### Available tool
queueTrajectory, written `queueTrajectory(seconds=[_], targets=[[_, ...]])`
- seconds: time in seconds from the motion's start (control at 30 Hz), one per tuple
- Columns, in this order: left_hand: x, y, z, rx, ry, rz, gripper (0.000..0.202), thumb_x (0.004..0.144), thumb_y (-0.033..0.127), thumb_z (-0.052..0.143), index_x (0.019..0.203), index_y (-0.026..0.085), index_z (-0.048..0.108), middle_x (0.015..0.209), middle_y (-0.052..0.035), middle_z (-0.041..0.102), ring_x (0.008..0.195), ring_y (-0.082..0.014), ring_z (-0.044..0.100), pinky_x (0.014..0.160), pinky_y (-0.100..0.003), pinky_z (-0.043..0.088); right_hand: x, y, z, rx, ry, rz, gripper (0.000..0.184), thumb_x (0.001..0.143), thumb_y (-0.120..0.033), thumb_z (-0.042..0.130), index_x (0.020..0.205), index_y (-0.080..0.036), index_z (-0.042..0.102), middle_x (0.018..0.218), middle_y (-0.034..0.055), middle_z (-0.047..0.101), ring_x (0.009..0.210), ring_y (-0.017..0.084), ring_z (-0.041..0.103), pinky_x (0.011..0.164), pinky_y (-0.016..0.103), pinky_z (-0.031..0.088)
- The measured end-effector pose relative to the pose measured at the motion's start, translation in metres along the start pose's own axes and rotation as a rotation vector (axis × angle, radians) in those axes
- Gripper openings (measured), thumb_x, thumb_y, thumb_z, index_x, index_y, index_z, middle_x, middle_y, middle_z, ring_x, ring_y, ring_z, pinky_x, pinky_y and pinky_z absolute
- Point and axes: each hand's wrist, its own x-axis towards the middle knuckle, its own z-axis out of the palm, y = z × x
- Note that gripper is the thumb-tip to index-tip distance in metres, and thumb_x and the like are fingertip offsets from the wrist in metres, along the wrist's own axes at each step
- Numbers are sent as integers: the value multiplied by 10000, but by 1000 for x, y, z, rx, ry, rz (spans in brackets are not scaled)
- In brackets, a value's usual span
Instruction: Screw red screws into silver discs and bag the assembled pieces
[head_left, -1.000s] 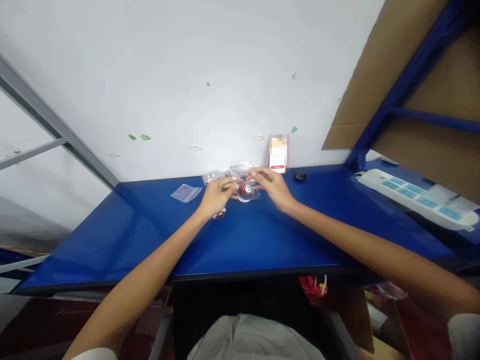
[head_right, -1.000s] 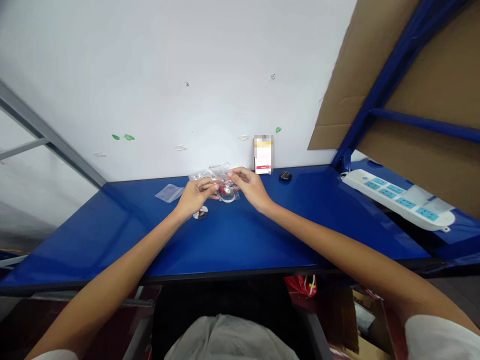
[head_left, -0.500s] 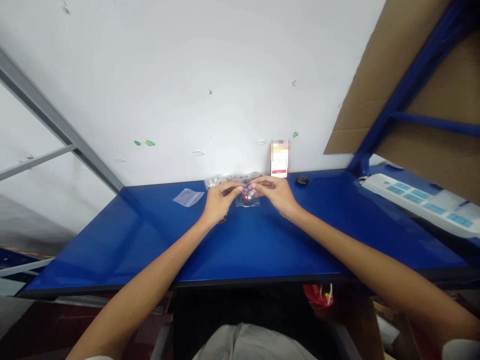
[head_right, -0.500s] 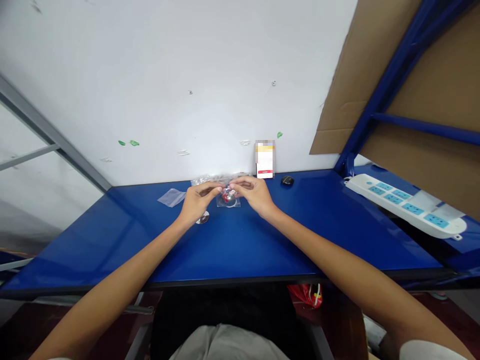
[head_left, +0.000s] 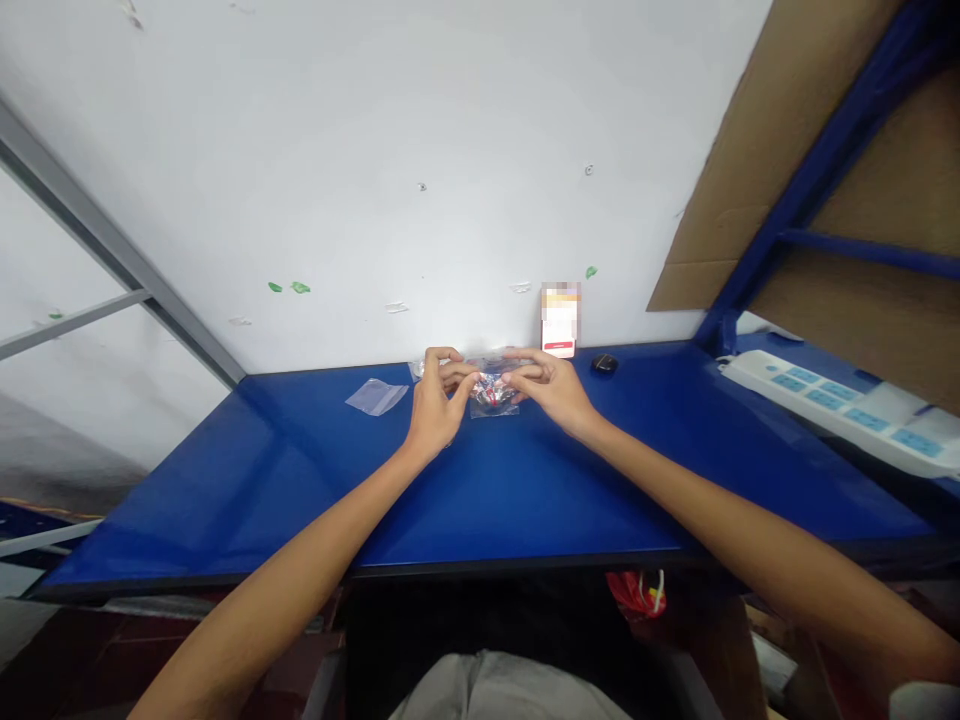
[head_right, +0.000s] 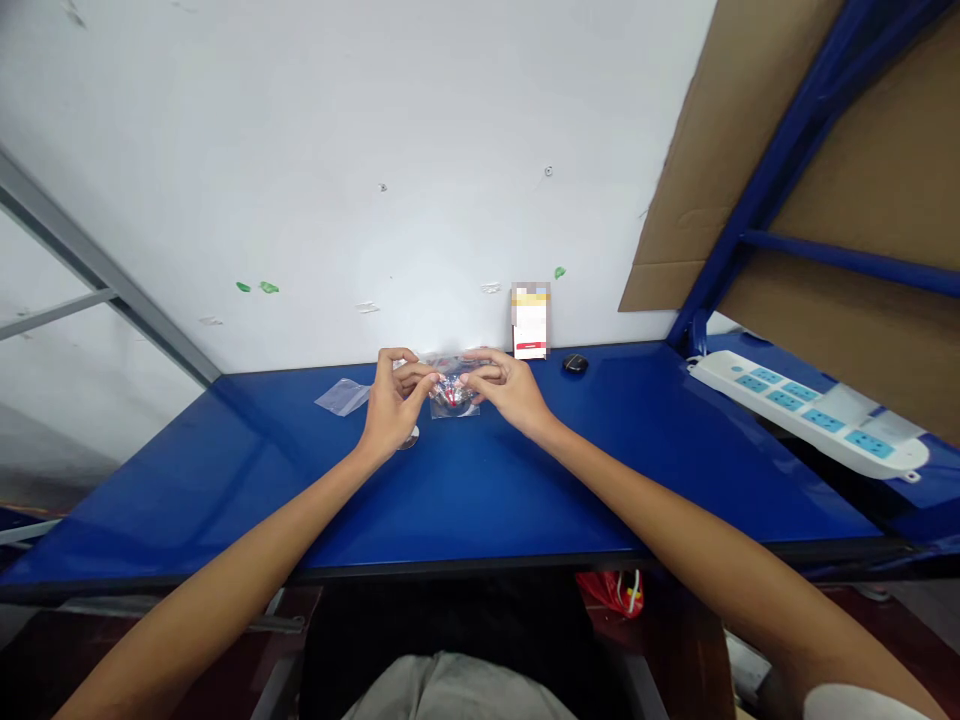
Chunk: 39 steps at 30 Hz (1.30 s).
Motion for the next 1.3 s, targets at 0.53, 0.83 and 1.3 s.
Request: queueTrajectory(seconds=[0.53, 0.83, 1.3], targets=[[0, 25, -5, 582, 23, 516, 207, 1021, 249, 683, 1227, 246, 691, 1302, -110, 649, 1215, -280, 615, 1066, -498, 537, -8, -3, 5, -23, 37, -118, 586, 853, -518, 860, 1259, -298, 499, 879, -4, 782, 754, 207, 758, 709, 356, 616], [4, 18, -8, 387, -153, 257, 240, 1050, 403, 655, 1185, 250, 782, 1190, -75, 794, 1170, -280, 694, 1073, -469, 528, -17, -17, 4, -162, 21, -167, 589, 903, -497, 823, 1399, -312, 564, 979, 34, 807, 954, 267, 796, 972, 442, 609], [12, 15, -16, 299, -270, 159, 265, 1048, 427, 649, 1043, 270, 862, 1091, -58, 823, 1002, -246, 760, 919, -390, 585, -4, -12, -9, -219, -107, -214, 263, 925, -525, 796, 889, -266, 825, 1049, 68, 798, 1029, 281, 752, 947, 461, 611]])
